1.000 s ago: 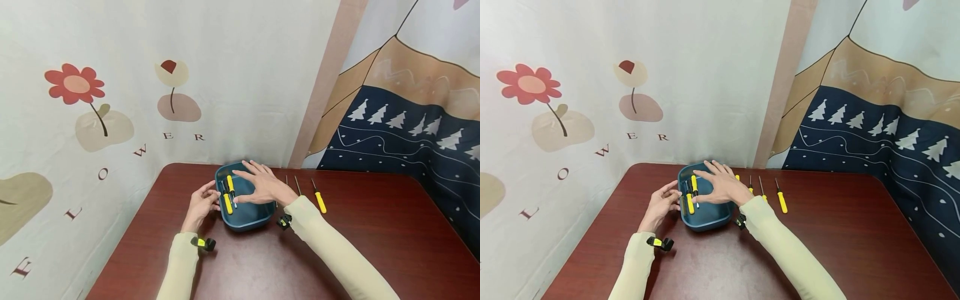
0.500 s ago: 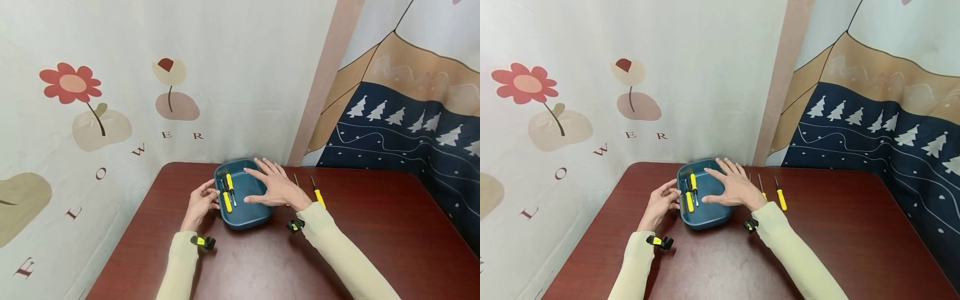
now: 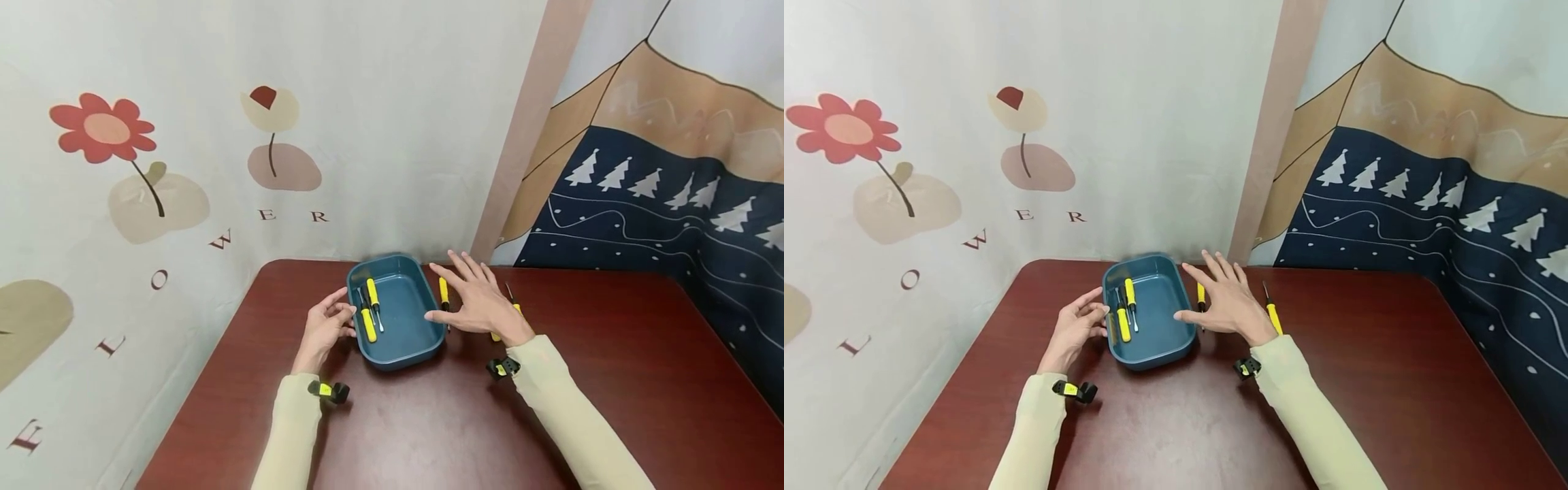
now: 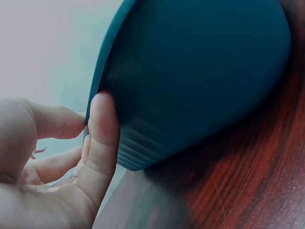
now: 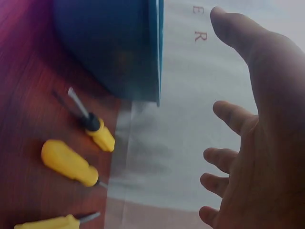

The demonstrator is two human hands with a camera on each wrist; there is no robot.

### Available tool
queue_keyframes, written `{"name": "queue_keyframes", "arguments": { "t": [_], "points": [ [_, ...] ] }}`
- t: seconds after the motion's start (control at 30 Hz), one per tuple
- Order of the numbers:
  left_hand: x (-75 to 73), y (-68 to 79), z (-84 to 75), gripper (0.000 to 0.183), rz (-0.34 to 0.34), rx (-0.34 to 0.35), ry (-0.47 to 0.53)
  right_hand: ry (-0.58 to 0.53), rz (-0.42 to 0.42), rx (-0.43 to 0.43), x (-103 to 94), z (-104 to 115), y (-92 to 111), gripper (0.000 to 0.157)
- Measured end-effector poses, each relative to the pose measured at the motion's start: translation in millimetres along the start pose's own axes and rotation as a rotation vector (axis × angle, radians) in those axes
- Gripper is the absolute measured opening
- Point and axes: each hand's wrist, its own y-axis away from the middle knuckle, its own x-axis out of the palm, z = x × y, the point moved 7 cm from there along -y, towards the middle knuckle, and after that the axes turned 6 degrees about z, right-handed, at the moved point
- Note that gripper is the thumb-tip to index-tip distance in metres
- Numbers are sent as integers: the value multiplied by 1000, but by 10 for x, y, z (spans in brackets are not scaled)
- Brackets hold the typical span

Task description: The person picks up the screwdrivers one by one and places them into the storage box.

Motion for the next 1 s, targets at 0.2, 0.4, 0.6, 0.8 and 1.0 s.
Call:
{"name": "queue_keyframes", "arguments": {
  "t": [0.2,0.4,0.6,0.8,1.0],
  "points": [
    [-33,-25,-33,56,1,5,-12,-40,-15,37,-20,-144,26,95],
    [-8,-32,-19,57,4,-8,-6,-42,-24,104,-19,-331,88,98],
    [22,-43,0,57,11,-8,20,-72,-25,190,-19,-544,171,104],
    [26,-42,-7,56,7,-9,4,-117,-24,252,-31,-729,228,104],
    [7,-22,-4,56,-2,-14,-6,-150,-20,300,-47,-884,304,100]
  ]
}}
